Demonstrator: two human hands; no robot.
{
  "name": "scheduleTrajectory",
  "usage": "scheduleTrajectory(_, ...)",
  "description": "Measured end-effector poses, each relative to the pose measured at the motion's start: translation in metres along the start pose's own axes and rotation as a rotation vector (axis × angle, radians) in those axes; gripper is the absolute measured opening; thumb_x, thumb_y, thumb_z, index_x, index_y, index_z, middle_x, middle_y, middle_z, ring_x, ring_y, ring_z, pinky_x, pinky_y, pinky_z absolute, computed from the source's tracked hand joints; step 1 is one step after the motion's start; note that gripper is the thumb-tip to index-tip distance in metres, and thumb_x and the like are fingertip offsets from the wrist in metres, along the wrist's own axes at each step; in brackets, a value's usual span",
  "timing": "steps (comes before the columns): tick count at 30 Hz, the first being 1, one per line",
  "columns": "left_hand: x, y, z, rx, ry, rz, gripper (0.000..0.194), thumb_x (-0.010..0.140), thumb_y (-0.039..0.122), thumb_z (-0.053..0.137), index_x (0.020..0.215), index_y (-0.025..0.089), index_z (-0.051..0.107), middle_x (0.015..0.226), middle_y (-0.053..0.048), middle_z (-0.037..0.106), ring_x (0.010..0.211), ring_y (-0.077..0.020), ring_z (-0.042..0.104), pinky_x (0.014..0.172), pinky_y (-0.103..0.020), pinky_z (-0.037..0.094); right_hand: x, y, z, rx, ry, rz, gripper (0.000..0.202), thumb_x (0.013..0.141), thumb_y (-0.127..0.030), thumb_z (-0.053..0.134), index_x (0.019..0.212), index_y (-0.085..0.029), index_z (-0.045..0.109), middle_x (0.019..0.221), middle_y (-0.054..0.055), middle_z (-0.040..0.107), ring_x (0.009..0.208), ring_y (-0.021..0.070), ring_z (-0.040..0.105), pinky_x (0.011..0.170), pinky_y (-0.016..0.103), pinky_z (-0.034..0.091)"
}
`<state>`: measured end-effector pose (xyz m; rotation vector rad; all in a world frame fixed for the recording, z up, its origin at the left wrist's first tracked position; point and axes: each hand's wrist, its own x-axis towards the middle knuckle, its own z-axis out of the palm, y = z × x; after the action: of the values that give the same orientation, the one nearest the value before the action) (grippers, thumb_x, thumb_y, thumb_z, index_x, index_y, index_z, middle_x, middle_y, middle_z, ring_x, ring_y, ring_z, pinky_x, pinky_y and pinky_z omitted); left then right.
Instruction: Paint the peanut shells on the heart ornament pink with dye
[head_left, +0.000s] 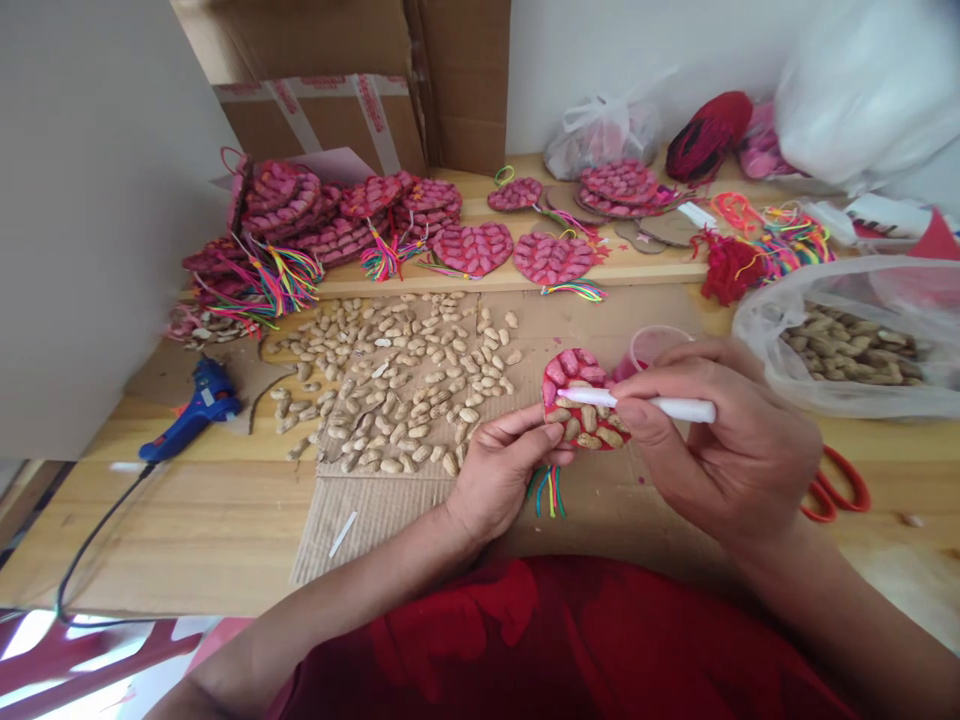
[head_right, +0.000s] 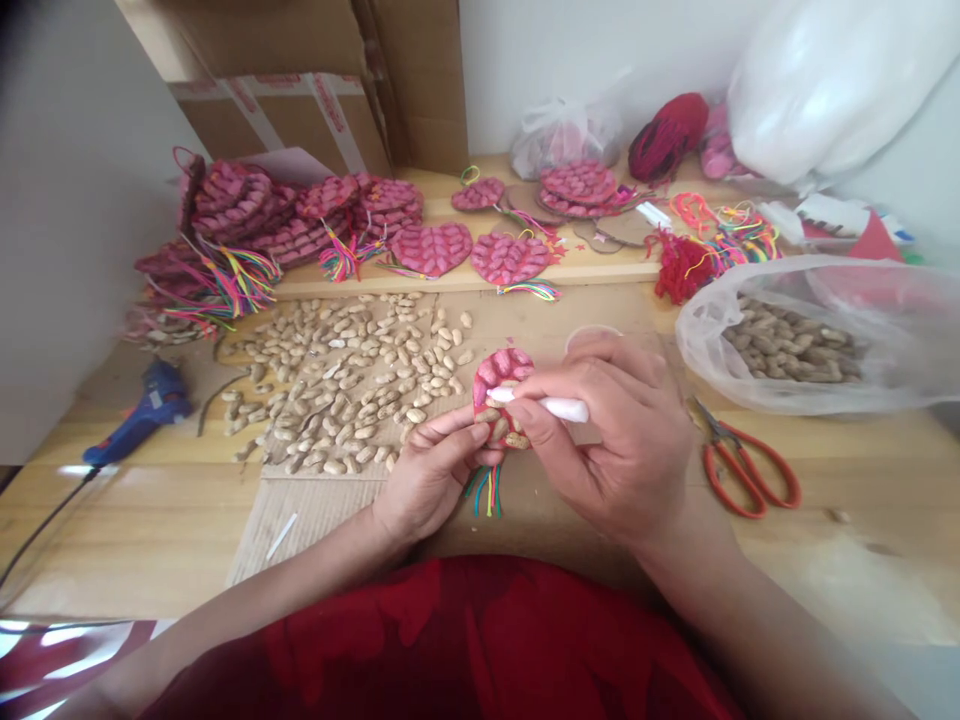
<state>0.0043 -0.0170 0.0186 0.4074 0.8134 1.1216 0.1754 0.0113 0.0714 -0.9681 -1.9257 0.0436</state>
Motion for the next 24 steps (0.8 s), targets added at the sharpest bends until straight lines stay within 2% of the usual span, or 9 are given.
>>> scheduleTrajectory(9,0.0005,0.0003,0.0001,-0.009,-0.019,0.011,0.023,0.072,0.021,0.080,0.095,0.017,0.079,0.090,-0.005,0.076,0.073,-0.0108,0.067,0.067,-0.021,0.055,0.0011,-0.0024,-0.0030,-0.013,-0.053,-0.067,0.018,0.076,-0.020,0.073,0.092,-0.026,0.067,0.074,0.000,0.069,0.081,0.0216,0.063,0.084,0.043,0.051)
scheduleTrajectory(19,0.0002,-0.0020,-0.0010,0.027,-0.016,0.025,0.024,0.071,0.023,0.081,0.095,0.018,0.079,0.091,-0.006,0.077,0.073,-0.0115,0.067,0.068,-0.022,0.055,0.0000,-0.0007,0.0007,0.054,0.052,0.106,0.021,0.075,-0.016,0.073,0.094,-0.027,0.070,0.081,0.002,0.070,0.088,0.0241,0.066,0.078,0.042,0.052)
scheduleTrajectory(24,0.0002,-0.0021,-0.0008,0.033,-0.002,0.024,0.024,0.071,0.023,0.082,0.094,0.017,0.079,0.092,-0.007,0.077,0.076,-0.0130,0.069,0.068,-0.022,0.056,0.0001,-0.0018,-0.0006,0.028,0.031,0.081,0.022,0.074,-0.016,0.073,0.093,-0.027,0.070,0.080,0.002,0.069,0.087,0.0238,0.065,0.076,0.041,0.051)
